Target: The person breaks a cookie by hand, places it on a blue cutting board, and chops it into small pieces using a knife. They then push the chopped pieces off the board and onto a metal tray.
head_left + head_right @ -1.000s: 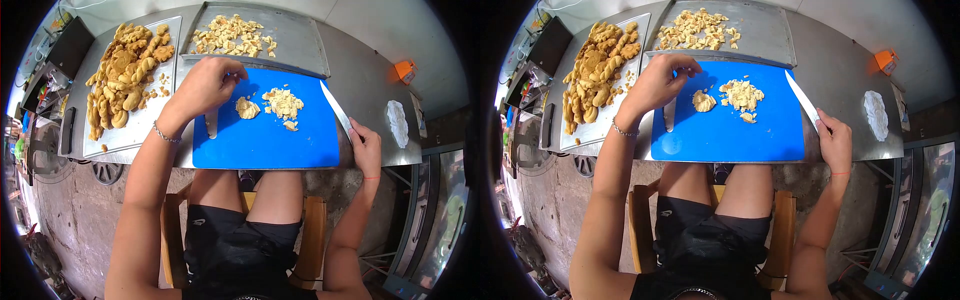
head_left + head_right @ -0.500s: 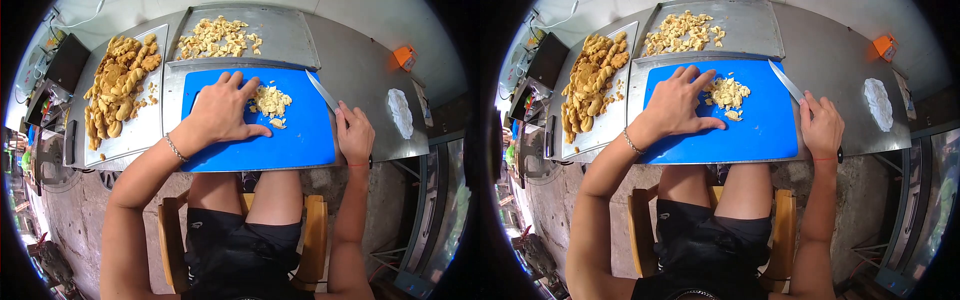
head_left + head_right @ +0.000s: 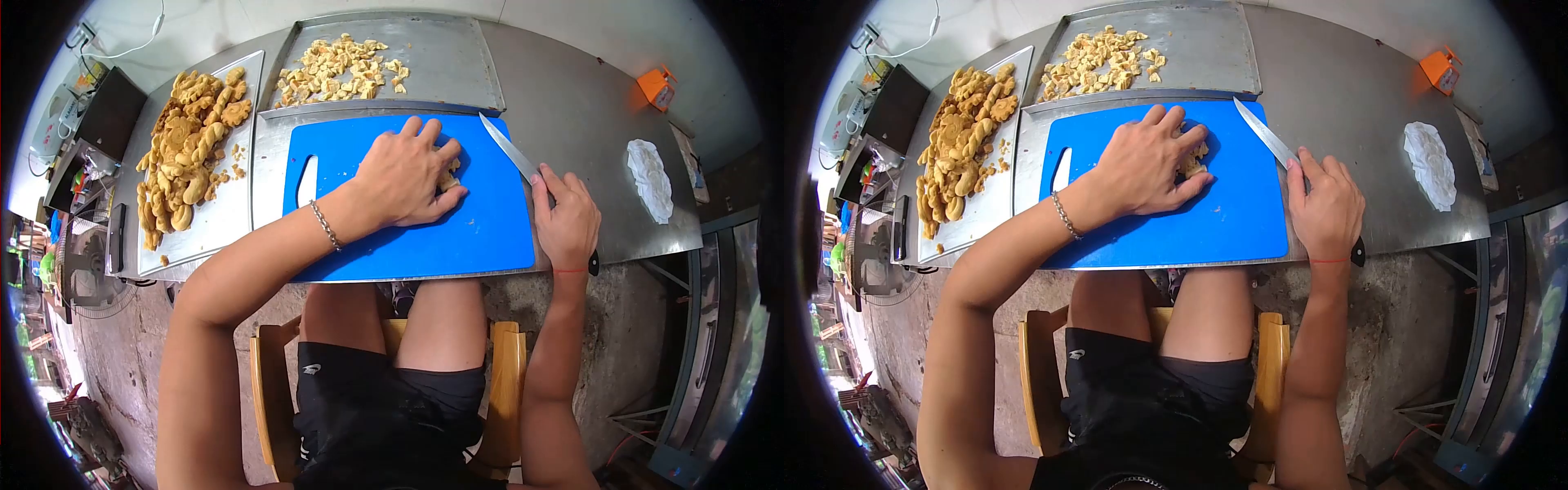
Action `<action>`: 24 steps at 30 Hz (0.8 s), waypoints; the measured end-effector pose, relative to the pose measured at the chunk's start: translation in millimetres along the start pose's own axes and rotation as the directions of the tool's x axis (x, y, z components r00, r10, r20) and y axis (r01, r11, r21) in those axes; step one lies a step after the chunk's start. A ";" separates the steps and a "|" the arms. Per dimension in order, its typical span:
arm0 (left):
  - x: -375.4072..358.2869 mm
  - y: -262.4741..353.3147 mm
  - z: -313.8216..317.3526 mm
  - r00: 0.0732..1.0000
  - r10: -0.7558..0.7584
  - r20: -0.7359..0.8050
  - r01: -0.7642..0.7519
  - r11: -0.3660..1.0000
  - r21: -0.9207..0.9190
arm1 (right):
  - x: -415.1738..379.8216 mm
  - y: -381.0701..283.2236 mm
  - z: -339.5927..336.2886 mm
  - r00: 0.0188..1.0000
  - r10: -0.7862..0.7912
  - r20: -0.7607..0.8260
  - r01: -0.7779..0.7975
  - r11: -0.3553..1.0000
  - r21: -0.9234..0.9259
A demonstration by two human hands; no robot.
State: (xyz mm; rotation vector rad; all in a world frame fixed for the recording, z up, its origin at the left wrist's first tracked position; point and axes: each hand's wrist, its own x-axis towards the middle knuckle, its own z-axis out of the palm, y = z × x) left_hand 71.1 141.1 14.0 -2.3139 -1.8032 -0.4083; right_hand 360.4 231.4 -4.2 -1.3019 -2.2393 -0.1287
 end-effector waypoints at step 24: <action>-1.1 -78.0 -11.4 0.997 0.008 -0.077 -0.022 0.983 -0.183 | -2.1 2.7 -0.9 0.999 -0.006 -0.048 0.007 1.000 0.027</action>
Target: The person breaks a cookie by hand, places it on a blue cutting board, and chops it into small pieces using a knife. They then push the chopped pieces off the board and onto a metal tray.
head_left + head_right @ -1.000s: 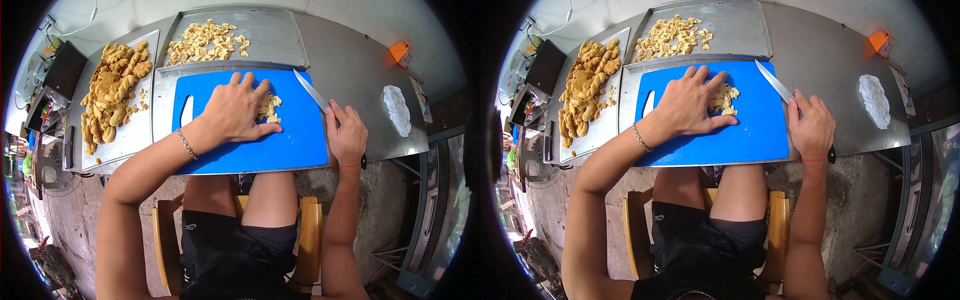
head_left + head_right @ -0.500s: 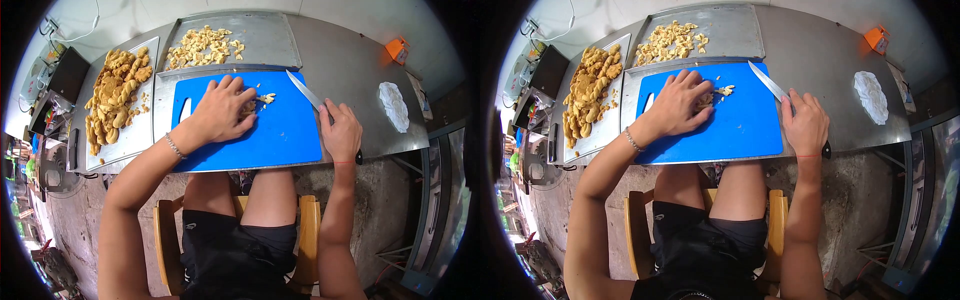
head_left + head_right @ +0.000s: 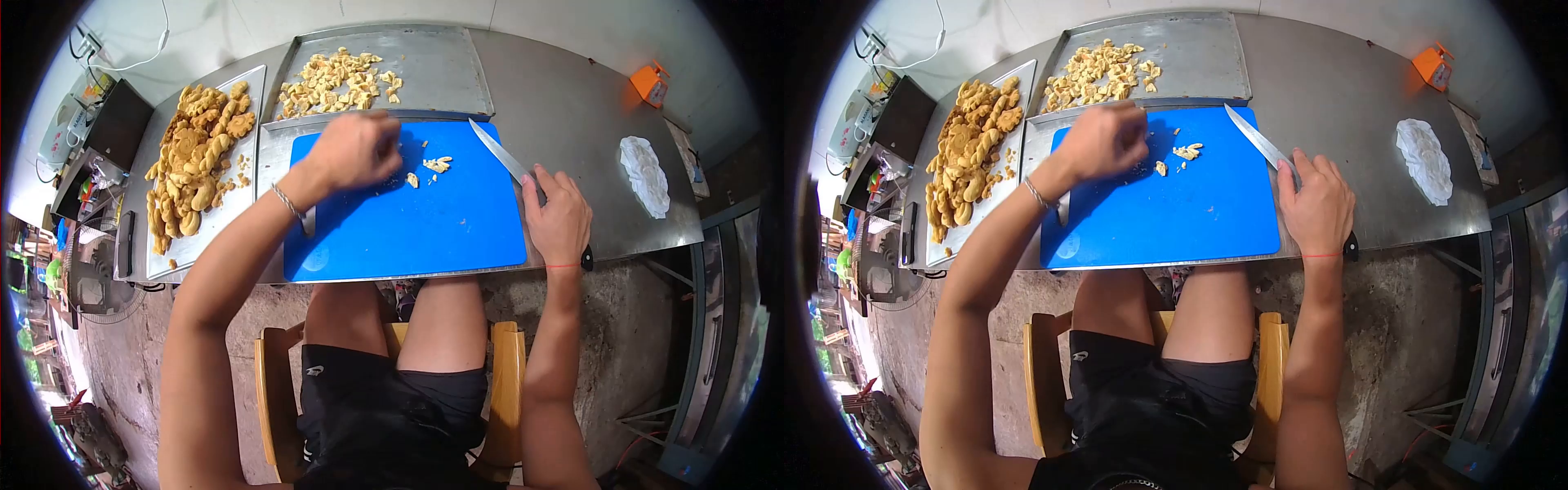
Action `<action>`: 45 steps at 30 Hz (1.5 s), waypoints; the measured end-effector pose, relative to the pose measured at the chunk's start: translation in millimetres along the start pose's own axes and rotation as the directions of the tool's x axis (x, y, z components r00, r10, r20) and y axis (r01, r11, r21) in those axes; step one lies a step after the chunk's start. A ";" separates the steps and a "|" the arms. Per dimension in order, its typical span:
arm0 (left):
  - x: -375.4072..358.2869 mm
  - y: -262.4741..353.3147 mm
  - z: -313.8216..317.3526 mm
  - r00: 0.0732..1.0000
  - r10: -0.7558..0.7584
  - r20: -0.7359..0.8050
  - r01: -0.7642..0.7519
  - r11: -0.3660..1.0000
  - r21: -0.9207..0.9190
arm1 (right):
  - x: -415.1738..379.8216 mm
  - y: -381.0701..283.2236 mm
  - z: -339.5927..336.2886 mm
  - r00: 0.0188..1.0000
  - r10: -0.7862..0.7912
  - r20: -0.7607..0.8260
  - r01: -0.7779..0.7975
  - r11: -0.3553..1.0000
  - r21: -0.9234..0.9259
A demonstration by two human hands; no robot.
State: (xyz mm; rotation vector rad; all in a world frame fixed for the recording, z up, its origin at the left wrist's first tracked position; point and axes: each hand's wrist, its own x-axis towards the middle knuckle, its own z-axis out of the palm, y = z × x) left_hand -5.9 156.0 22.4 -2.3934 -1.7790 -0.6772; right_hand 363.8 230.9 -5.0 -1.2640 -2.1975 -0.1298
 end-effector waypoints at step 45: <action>48.6 20.6 6.3 0.966 0.161 0.203 -0.109 0.963 -0.247 | 1.7 1.4 1.4 1.000 0.015 0.018 -0.015 1.000 0.007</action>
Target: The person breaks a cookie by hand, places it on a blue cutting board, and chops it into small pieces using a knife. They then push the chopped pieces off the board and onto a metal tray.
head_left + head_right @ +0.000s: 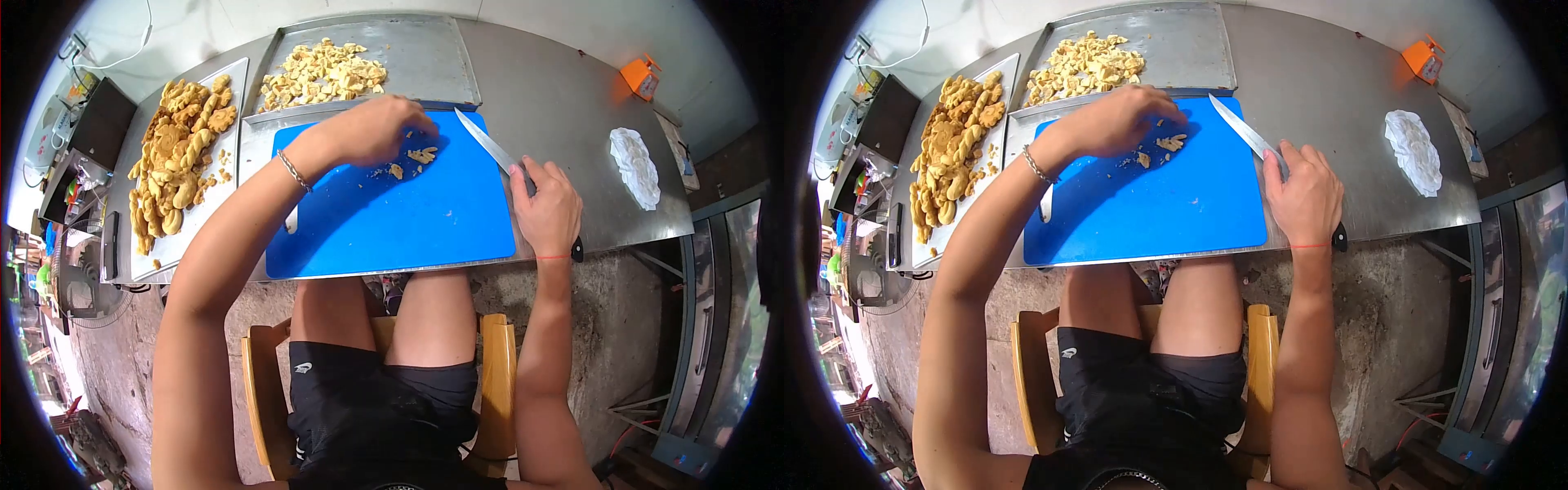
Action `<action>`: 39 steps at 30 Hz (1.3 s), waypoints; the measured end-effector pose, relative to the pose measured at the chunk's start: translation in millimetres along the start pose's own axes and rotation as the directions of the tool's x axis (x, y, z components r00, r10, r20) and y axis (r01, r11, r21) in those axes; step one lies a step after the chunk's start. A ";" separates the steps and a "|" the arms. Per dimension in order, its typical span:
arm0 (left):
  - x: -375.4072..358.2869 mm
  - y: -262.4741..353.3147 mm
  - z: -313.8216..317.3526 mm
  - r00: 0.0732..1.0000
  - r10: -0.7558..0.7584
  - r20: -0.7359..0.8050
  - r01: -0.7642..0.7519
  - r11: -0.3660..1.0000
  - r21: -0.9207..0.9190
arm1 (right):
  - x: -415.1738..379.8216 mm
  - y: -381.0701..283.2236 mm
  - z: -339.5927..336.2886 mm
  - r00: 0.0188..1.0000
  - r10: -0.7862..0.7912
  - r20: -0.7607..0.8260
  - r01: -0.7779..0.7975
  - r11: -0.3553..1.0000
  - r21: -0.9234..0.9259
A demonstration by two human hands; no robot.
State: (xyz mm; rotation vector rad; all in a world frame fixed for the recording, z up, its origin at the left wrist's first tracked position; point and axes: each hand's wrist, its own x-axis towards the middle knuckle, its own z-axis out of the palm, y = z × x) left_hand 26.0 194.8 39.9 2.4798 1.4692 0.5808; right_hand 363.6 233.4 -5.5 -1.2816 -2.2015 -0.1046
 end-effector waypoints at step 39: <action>-78.5 -9.3 -17.7 0.959 -0.254 -0.125 0.268 0.956 0.115 | 0.6 -1.2 -1.2 1.000 0.018 0.022 -0.018 1.000 -0.017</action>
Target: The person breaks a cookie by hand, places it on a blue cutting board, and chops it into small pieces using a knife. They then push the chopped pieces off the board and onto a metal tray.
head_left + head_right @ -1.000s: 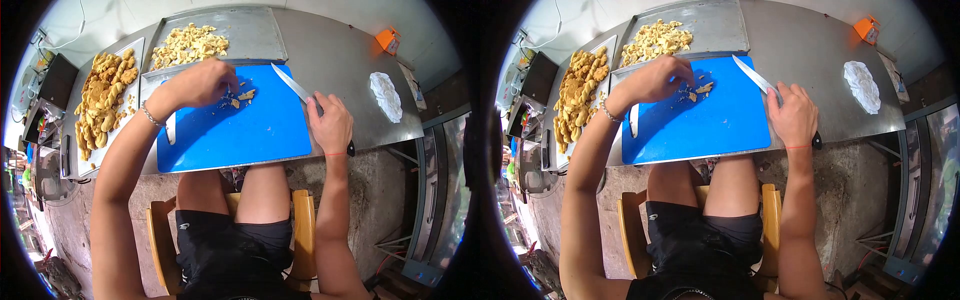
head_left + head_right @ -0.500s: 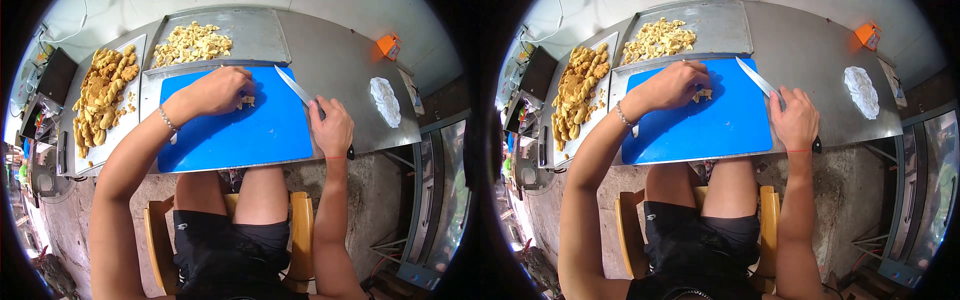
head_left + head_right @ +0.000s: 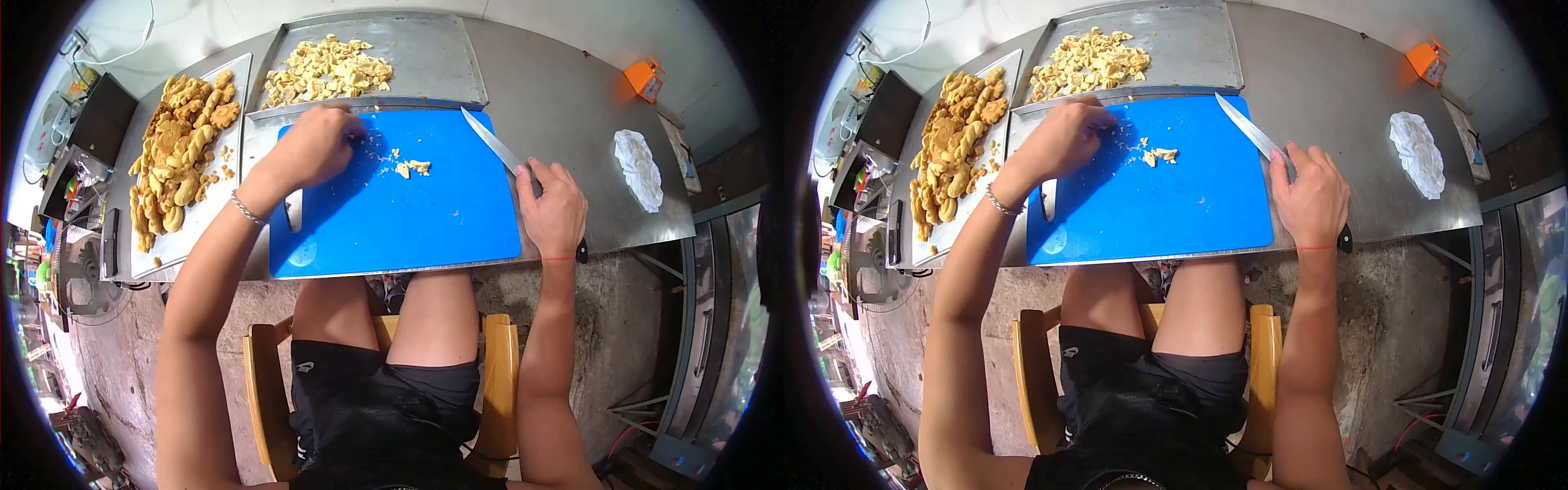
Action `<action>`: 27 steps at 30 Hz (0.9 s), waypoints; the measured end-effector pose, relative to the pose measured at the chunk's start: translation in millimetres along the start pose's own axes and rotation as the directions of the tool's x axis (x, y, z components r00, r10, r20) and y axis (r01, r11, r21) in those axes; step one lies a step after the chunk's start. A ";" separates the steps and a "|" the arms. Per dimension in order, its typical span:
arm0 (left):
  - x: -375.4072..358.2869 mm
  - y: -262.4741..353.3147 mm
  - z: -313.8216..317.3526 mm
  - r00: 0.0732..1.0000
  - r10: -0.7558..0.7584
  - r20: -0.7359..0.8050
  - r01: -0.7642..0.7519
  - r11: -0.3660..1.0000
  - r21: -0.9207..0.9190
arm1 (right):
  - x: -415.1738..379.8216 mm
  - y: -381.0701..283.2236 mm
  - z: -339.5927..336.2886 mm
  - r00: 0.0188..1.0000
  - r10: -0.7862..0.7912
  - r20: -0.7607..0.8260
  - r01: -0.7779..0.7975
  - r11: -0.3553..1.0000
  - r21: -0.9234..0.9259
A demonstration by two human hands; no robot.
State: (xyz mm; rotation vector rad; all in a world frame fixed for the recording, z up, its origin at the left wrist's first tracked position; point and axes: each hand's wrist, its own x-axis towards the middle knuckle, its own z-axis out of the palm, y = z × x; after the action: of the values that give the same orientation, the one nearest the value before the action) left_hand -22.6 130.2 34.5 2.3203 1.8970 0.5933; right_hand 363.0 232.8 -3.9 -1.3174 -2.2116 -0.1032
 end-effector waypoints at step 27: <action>0.6 12.0 -10.2 0.995 -0.042 0.093 0.050 0.995 -0.089 | 0.1 0.3 -0.5 1.000 0.004 0.002 -0.004 1.000 0.021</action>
State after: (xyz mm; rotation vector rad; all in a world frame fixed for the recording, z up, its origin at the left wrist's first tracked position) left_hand -14.9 126.2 47.7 2.2029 1.8381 0.5474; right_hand 363.4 232.9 -3.5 -1.3108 -2.2053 -0.0769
